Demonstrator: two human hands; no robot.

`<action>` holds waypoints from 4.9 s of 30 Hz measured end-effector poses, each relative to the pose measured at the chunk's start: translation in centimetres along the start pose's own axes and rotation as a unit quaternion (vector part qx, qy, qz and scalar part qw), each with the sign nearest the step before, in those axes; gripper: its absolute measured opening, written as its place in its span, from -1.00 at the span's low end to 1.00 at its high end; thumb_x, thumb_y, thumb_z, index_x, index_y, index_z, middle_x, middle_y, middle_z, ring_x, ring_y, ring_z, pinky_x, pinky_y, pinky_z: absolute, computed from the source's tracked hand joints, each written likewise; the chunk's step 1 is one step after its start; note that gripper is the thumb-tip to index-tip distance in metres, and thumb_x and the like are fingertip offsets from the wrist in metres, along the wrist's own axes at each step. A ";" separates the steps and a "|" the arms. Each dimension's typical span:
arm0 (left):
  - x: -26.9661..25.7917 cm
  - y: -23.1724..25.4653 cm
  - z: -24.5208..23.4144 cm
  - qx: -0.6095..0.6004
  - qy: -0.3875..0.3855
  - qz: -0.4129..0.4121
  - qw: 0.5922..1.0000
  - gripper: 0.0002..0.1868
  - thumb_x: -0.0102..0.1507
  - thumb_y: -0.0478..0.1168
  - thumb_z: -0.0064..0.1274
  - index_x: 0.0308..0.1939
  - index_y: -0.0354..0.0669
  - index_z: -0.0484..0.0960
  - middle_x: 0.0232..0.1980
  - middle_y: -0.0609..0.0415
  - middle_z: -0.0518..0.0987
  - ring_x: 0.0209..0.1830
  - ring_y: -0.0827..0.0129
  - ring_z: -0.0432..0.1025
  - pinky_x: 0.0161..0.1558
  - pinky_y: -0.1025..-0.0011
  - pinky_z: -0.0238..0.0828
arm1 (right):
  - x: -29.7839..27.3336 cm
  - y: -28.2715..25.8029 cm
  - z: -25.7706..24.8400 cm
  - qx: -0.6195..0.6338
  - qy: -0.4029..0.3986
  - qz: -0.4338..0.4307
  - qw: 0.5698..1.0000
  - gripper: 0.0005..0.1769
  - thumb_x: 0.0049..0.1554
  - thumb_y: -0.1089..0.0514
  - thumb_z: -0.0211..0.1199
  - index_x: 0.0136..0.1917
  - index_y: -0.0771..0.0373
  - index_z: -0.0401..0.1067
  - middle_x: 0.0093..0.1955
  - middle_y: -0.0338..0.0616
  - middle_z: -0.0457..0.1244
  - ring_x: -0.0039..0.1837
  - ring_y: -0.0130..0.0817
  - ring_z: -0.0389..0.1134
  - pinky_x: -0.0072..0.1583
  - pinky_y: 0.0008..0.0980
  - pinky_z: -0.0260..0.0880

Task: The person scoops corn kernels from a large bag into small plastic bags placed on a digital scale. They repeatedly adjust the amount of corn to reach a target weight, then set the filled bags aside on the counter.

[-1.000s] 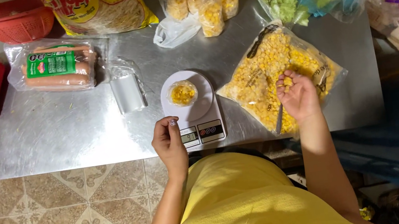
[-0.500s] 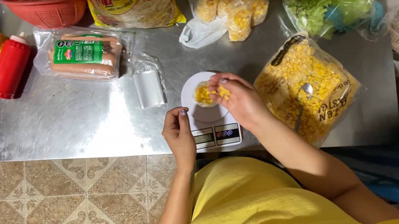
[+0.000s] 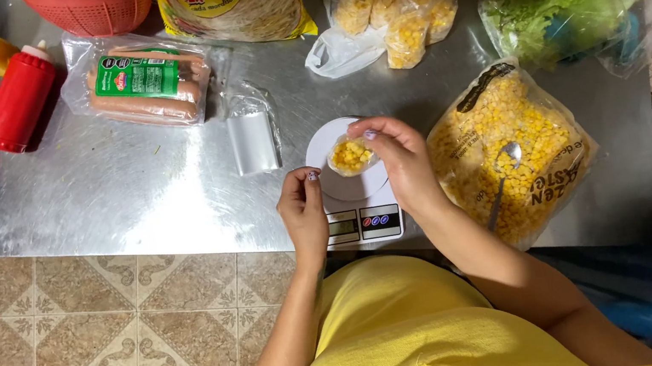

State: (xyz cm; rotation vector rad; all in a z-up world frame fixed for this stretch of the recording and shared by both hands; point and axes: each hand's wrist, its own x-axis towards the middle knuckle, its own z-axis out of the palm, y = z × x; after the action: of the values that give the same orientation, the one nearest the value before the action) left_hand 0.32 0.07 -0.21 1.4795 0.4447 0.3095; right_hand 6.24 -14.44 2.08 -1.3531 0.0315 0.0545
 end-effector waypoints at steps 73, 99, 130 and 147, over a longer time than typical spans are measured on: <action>-2.6 0.1 -1.9 -0.047 0.029 -0.027 0.998 -0.83 0.37 -0.38 -0.05 -0.25 -0.17 0.65 -0.42 0.19 0.44 -0.32 0.49 0.26 -0.18 0.46 0.25 | -2.2 -3.8 -0.7 0.304 0.065 0.355 0.882 -0.31 0.23 0.03 0.08 0.50 0.48 0.14 0.55 0.23 0.02 0.58 0.01 0.07 0.59 -0.10 0.03; -0.8 -0.1 -3.8 -0.046 0.023 -0.039 0.998 -0.84 0.39 -0.36 -0.07 -0.23 -0.16 0.62 -0.40 0.22 0.39 -0.34 0.55 0.19 -0.20 0.53 0.20 | -3.1 -4.0 -8.0 0.211 0.141 0.111 0.961 -0.84 0.17 0.27 0.26 0.05 0.17 0.45 -0.02 -0.22 0.37 0.06 -0.47 0.41 0.16 -0.62 0.45; 5.5 -3.7 7.1 0.139 -0.121 0.262 0.947 -0.80 0.38 -0.26 -0.07 0.00 -0.15 0.65 -0.01 -0.14 0.61 0.12 -0.13 0.48 0.21 0.00 0.32 | -3.8 2.8 -19.5 -0.510 0.205 -0.139 0.824 -0.74 0.10 0.23 0.40 0.09 0.24 0.60 0.20 0.03 0.36 0.27 0.08 0.38 0.25 -0.07 0.41; 27.7 -12.6 22.2 0.414 -0.248 0.555 0.678 -0.29 0.19 0.52 -0.10 -0.75 0.10 0.54 -0.64 0.22 0.54 -0.37 0.29 0.53 -0.14 0.23 0.35 | -3.3 -1.4 -18.6 -0.352 0.228 0.096 0.903 -0.71 0.19 0.15 0.24 0.17 0.18 0.59 0.20 -0.21 0.43 0.18 -0.34 0.44 0.19 -0.37 0.37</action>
State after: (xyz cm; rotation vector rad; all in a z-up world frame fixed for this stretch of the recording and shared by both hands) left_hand 34.23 -7.69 -14.68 2.5183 -0.9931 0.6746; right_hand 3.21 -32.95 -0.42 -2.0608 0.5903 -0.0980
